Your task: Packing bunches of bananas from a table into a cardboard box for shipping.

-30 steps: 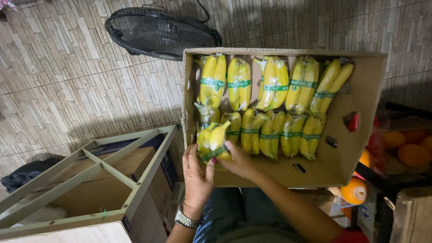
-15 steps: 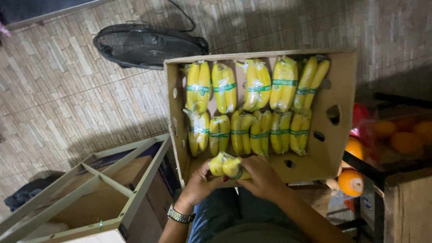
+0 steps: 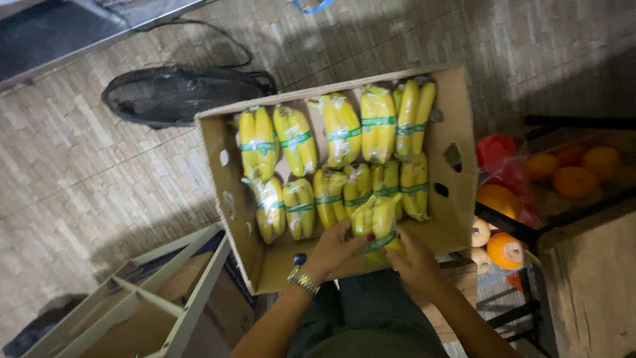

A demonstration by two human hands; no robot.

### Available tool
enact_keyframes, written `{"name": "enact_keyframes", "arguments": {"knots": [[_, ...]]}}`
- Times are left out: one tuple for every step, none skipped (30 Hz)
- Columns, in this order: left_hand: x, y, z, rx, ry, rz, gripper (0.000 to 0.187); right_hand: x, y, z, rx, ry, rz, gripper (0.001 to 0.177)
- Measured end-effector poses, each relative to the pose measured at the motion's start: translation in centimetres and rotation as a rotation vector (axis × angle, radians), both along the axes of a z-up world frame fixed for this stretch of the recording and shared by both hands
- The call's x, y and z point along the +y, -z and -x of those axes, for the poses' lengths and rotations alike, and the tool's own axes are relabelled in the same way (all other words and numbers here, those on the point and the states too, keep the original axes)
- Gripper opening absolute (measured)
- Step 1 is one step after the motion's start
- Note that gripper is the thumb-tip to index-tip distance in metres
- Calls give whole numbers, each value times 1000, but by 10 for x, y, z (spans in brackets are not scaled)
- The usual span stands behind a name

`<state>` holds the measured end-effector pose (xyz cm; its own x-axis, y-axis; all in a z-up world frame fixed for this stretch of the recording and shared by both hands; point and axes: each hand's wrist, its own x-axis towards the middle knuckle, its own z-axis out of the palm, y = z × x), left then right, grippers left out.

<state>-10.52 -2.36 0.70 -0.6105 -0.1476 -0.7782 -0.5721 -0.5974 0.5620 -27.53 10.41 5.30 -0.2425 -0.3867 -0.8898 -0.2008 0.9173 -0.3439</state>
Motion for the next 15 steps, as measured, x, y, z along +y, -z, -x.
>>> {"name": "enact_keyframes", "arguments": {"knots": [[6,12,9,7,12,-2,43,18,20,8,7,12,-2,57],[12,25,18,18,-20,48,50,35,41,15,42,38,202,49],[18,37,25,24,-51,96,57,54,62,21,70,61,404,43],[23,42,24,25,-40,93,57,54,62,30,73,71,401,43],[25,48,22,-16,-4,90,62,51,64,40,105,72,301,42],[27,54,20,-57,32,87,67,48,66,49,135,73,200,41],[26,53,15,-59,41,89,67,43,69,57,134,82,201,41],[24,53,9,-86,45,68,59,39,72,64,97,172,137,46],[23,52,3,-114,48,45,51,34,75,71,57,259,71,52],[16,42,0,-117,55,46,51,27,73,73,54,267,72,52],[9,33,-3,-164,53,11,53,20,71,77,44,287,73,56],[2,24,-6,-211,50,-23,55,12,69,80,34,306,75,61],[1,23,-11,-212,54,-23,55,20,86,87,33,311,74,61],[-1,23,-15,-192,54,-7,50,27,102,93,36,308,98,61],[-1,23,-20,-170,52,8,46,35,119,100,39,304,122,61]]}}
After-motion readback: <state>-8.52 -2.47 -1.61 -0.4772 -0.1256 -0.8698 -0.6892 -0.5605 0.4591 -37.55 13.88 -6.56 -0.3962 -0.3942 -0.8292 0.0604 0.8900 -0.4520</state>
